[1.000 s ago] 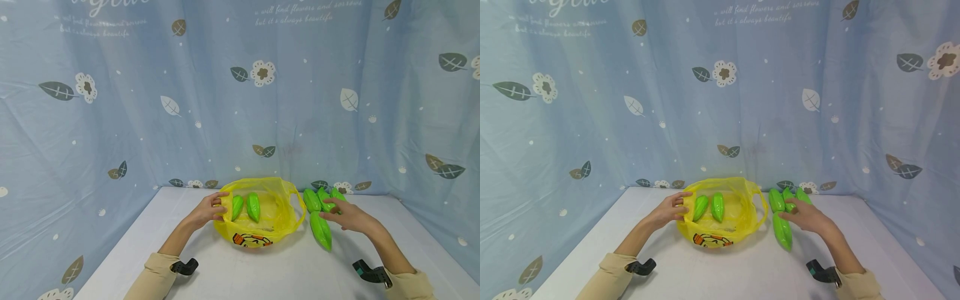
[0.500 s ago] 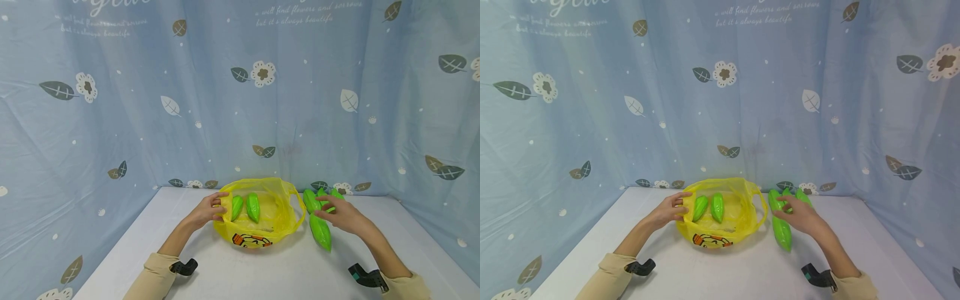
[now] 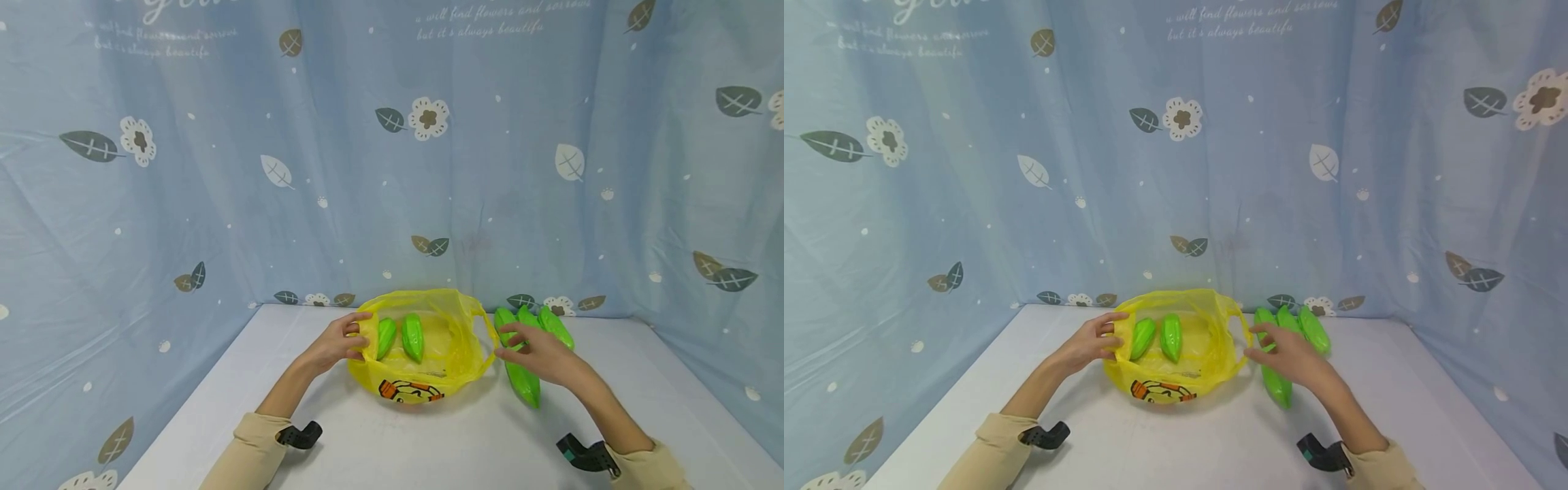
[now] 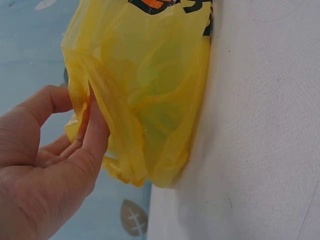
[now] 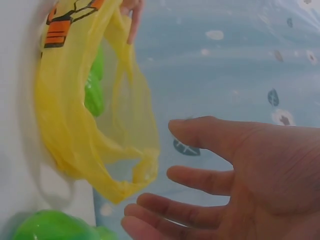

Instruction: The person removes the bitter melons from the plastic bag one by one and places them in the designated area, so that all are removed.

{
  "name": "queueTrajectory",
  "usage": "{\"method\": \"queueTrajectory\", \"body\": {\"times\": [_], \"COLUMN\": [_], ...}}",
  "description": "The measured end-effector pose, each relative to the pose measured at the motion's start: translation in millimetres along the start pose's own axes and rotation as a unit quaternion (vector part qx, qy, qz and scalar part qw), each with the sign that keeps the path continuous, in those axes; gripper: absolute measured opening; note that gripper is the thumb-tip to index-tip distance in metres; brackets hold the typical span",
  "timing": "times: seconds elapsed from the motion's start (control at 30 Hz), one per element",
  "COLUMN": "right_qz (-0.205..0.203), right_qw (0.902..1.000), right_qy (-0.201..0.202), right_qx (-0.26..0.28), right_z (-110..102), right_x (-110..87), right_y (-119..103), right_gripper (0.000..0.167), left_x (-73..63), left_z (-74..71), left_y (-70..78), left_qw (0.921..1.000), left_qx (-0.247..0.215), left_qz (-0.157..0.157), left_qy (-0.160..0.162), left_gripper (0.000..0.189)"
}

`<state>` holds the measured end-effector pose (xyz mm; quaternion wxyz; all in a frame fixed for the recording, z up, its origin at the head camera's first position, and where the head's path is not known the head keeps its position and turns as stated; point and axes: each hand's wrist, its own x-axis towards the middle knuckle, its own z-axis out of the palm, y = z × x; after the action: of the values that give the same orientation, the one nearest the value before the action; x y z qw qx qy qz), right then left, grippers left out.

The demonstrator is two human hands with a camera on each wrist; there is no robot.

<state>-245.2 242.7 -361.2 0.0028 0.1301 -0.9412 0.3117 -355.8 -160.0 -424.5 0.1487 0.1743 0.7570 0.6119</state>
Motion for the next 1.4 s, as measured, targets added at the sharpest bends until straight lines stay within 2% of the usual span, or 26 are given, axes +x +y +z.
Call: {"method": "queueTrajectory", "body": {"times": [0.33, 0.57, 0.77, 0.93, 1.17, 1.4], "right_qz": [-0.002, -0.023, -0.036, -0.027, -0.033, -0.025], "right_qw": [1.0000, 0.9997, 0.9993, 0.9992, 0.9976, 0.9976], "right_qy": [-0.002, -0.004, -0.002, -0.010, -0.025, -0.037], "right_qx": [0.001, 0.010, 0.010, 0.027, 0.056, 0.054], "right_z": [8.4, 12.0, 11.3, 10.9, 14.6, 18.4], "right_x": [5.1, 8.8, 20.2, 32.2, 45.2, 54.1], "right_y": [-2.9, -12.4, -26.4, -36.8, -44.5, -49.6], "right_gripper": [0.056, 0.053, 0.054, 0.054, 0.055, 0.056], "left_x": [-0.7, -0.4, -1.7, -0.8, -1.9, -1.6], "left_z": [0.0, 0.5, 0.4, 0.5, 0.4, 0.2], "left_y": [1.0, 0.9, -0.1, -0.7, 1.4, 1.1], "left_qw": [0.9999, 0.9999, 1.0000, 1.0000, 0.9999, 0.9999], "left_qx": [-0.002, -0.004, -0.002, -0.002, -0.004, -0.006], "left_qz": [0.010, -0.005, -0.005, -0.002, -0.003, 0.000], "left_qy": [0.005, 0.011, 0.006, 0.008, 0.013, 0.011], "left_gripper": [0.064, 0.063, 0.065, 0.065, 0.065, 0.064]}}
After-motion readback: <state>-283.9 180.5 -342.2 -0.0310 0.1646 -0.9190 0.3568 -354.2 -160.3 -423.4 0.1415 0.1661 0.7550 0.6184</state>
